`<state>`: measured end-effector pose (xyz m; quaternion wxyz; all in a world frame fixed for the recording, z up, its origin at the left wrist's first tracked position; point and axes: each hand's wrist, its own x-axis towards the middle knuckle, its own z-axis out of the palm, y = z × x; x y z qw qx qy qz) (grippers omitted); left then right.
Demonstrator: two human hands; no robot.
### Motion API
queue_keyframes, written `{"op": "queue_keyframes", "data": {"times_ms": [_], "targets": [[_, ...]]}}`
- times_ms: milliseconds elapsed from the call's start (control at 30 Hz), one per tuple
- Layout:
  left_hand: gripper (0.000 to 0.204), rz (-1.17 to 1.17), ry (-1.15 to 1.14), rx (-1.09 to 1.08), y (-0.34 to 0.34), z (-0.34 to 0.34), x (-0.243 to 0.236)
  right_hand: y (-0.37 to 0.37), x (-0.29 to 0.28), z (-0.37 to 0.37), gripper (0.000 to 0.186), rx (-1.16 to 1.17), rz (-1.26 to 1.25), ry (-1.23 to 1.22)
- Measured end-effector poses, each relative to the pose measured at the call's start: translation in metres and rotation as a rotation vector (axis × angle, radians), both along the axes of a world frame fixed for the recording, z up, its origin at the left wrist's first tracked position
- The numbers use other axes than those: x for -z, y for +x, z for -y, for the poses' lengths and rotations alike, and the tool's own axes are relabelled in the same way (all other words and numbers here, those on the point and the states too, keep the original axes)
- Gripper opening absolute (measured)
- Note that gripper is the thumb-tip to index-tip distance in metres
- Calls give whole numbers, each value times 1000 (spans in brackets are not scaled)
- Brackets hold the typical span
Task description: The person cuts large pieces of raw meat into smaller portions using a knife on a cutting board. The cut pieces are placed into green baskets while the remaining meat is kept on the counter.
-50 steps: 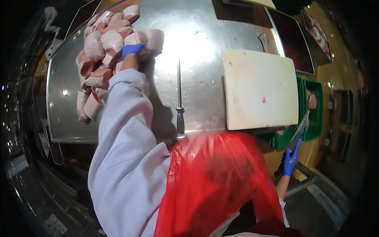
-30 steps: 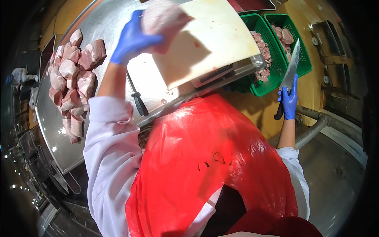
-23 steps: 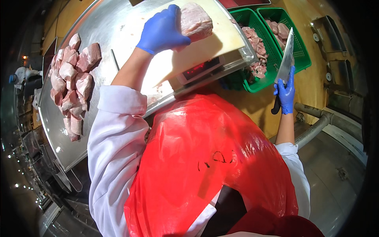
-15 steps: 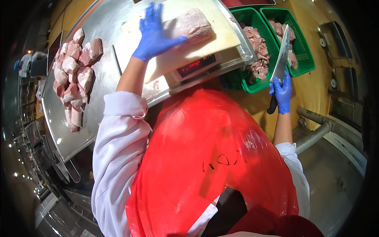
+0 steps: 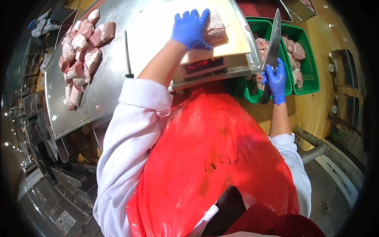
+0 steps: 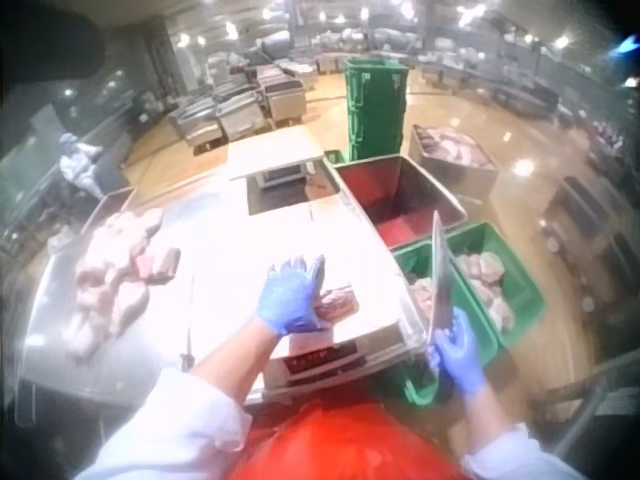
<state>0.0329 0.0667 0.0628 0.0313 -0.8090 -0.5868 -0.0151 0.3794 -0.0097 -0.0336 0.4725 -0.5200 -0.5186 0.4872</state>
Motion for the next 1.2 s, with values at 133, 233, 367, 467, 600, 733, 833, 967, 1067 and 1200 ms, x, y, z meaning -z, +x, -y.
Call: {"op": "queue_keyframes", "data": {"times_ms": [133,233,367,467,600,733,833,967,1067,1200], "targets": [[80,84,-86,-81,5,-36,-12,-1,-1,9,46,38,-5,16],[86,411,20,-25,-19,-54,-34,5,3,19,46,58,-53,19],[77,510,-182,28,-50,-91,-29,27,5,37,46,124,-31,-1],[64,605,-153,115,-65,-93,-14,39,7,49,46,167,-36,-17],[57,613,26,148,-71,-62,16,49,13,67,47,216,-35,-37],[71,469,232,230,-64,-13,28,50,15,75,47,230,-64,-66],[85,581,243,140,-74,-3,41,51,15,74,47,203,-74,-60],[78,880,345,-138,-89,8,54,46,4,64,48,156,-45,-38],[48,1052,379,-413,-84,24,49,30,-12,48,49,118,-28,-20],[42,1186,180,-502,-46,48,44,-7,-28,17,52,15,-117,13]]}}
